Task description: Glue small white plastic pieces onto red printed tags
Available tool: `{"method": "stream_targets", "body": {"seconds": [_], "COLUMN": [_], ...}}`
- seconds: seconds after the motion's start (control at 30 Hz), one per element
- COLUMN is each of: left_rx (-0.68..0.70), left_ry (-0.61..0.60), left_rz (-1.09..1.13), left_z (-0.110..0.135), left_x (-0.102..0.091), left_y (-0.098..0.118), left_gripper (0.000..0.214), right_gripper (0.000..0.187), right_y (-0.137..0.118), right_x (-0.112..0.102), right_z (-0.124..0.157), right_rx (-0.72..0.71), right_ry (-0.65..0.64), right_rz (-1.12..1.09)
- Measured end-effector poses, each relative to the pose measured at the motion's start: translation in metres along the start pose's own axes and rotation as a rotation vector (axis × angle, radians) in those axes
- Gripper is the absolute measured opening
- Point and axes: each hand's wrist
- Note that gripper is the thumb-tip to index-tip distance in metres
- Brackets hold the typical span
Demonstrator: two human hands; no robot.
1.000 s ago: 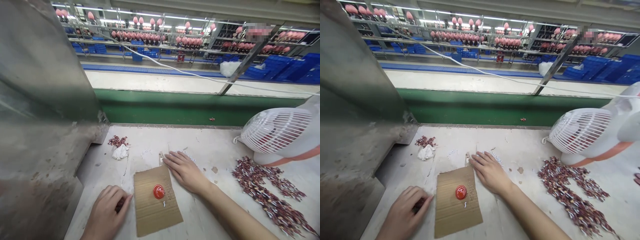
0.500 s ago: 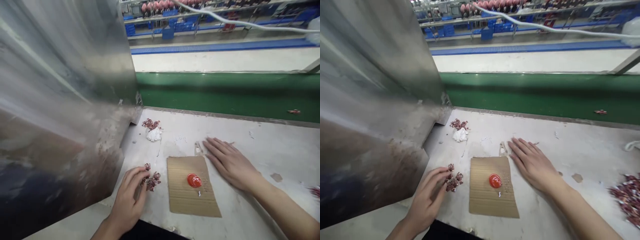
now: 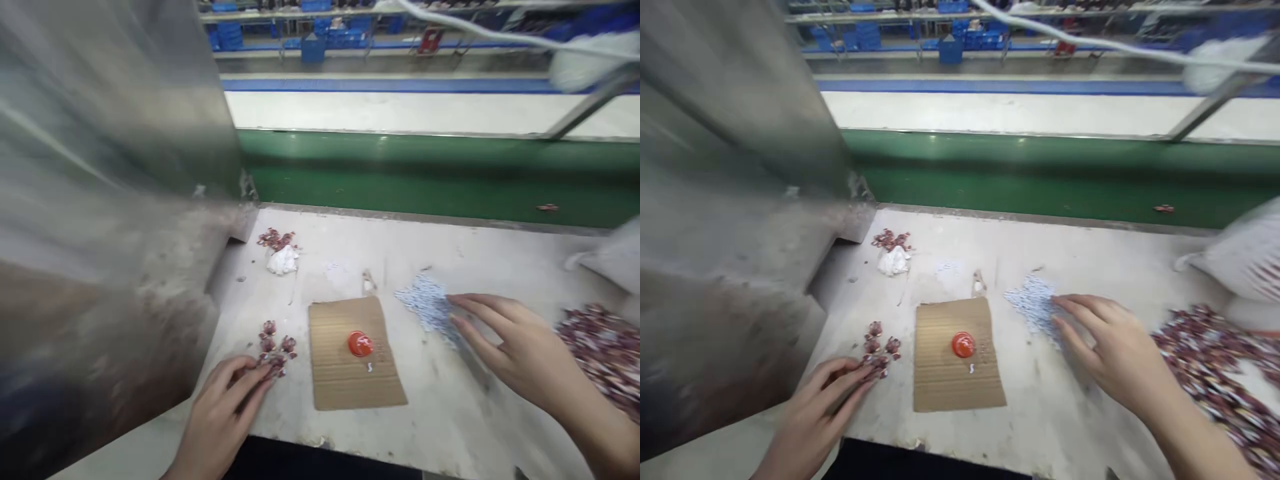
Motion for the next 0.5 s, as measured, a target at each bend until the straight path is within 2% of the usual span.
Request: {"method": "stream_targets", "body": {"seconds": [0.1,0.2,0.3,0.4,0.5], "left_rx": [0.087,0.078,-0.032,-0.224,-0.272], "left_ry": [-0.056,-0.08,-0.067,-0.051,-0.141], "left_rz": [-0.002,-0.005,0.014,0.037,0.121], "left_z": [0.005,0.01,0.009,0.003,-0.001], "left_x": [-0.005,-0.004,-0.001,-0.004,-0.011], "left_y": [-0.011,-0.019,-0.017,-0.011,-0.01], "left_gripper": [0.021,0.023,0.016,0.024,0.023], "right_gripper": [0.042,0.039,0.03,0.02,0.018], "right_y": [0.001,-0.001,-0.001,0.002,0.006], "right_x": [-0.011,-0.005,0.006,0.012,0.01], "right_z": [0.011,0.014,0.011,0.006,0.001], "right_rx": [0.041,0.047,0.03,0.004,-0.021], "right_ry": [-0.032,-0.073,-0.084,-0.073,-0.083], "right_rz": [0.048,0.071,0.065,0.052,0.034]}}
Point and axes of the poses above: each hand's wrist, its own z-axis away from the middle knuckle, its own x-axis out of the palm, y = z × x, and after that the axes turned 3 degrees about z, right-handed
